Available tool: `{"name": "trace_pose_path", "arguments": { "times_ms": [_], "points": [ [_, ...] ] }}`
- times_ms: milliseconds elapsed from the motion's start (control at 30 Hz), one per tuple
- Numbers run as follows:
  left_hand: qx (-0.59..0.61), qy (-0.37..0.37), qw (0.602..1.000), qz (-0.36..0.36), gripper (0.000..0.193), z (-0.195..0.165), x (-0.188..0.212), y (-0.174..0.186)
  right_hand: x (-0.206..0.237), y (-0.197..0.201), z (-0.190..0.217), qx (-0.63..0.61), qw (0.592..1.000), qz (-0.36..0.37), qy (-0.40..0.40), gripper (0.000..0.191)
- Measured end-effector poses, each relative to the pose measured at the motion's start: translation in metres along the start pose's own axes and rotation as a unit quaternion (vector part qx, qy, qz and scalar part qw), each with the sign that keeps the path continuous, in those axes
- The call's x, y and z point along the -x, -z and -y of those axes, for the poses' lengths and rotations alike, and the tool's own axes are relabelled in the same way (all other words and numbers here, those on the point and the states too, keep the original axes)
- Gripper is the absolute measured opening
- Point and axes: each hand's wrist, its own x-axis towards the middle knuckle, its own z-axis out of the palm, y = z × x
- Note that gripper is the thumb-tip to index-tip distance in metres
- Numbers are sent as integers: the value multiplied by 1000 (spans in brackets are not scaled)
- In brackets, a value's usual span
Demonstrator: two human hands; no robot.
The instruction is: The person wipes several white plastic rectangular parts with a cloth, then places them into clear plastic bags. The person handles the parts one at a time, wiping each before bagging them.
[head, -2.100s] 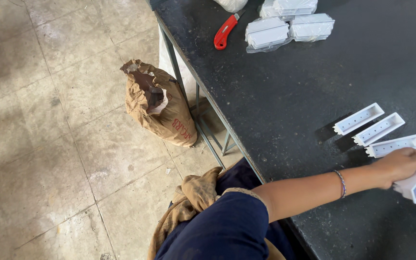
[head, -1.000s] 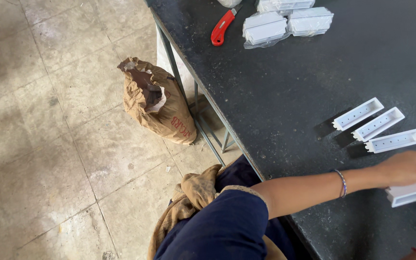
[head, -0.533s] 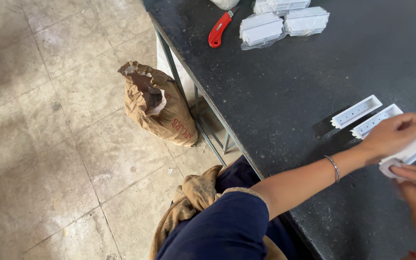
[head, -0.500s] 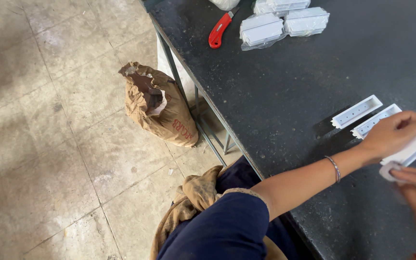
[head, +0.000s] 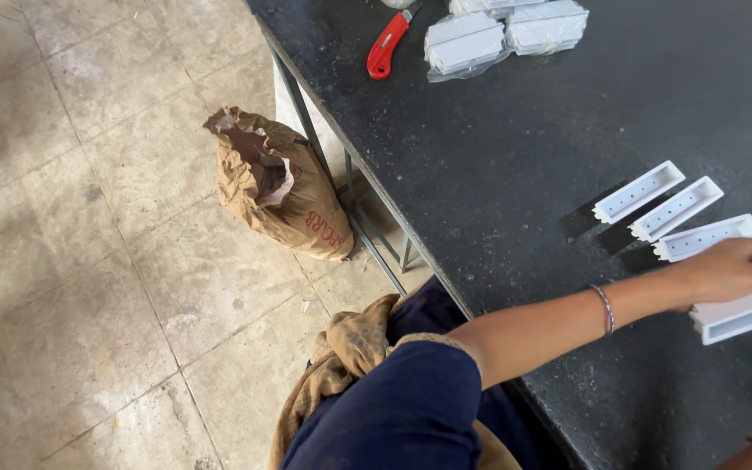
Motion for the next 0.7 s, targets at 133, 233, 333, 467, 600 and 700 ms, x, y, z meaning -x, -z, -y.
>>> {"name": "trace_pose_path", "arguments": {
  "times_ms": [133,233,333,467,600,700],
  "points": [
    [124,103,984,-82,50,-22,3,18,2,-4,12,-14,1000,-3,19,15],
    [112,10,973,-199,52,-32,6,27,4,-3,16,-26,999,14,28,16],
    [102,-45,954,-277,50,-34,10,25,9,5,12,-31,997,66,-10,19],
    [59,-70,941,-325,51,-29,11,20,12,10,0,-13,997,71,-24,18],
    [-47,-48,960,-272,53,-13,4,19,11,1,-6,0,1000,24,-19,17],
    [-109,-64,981,-148,45,2,-2,10,9,-1,-5,3,1000,16,-17,16]
  ]
}}
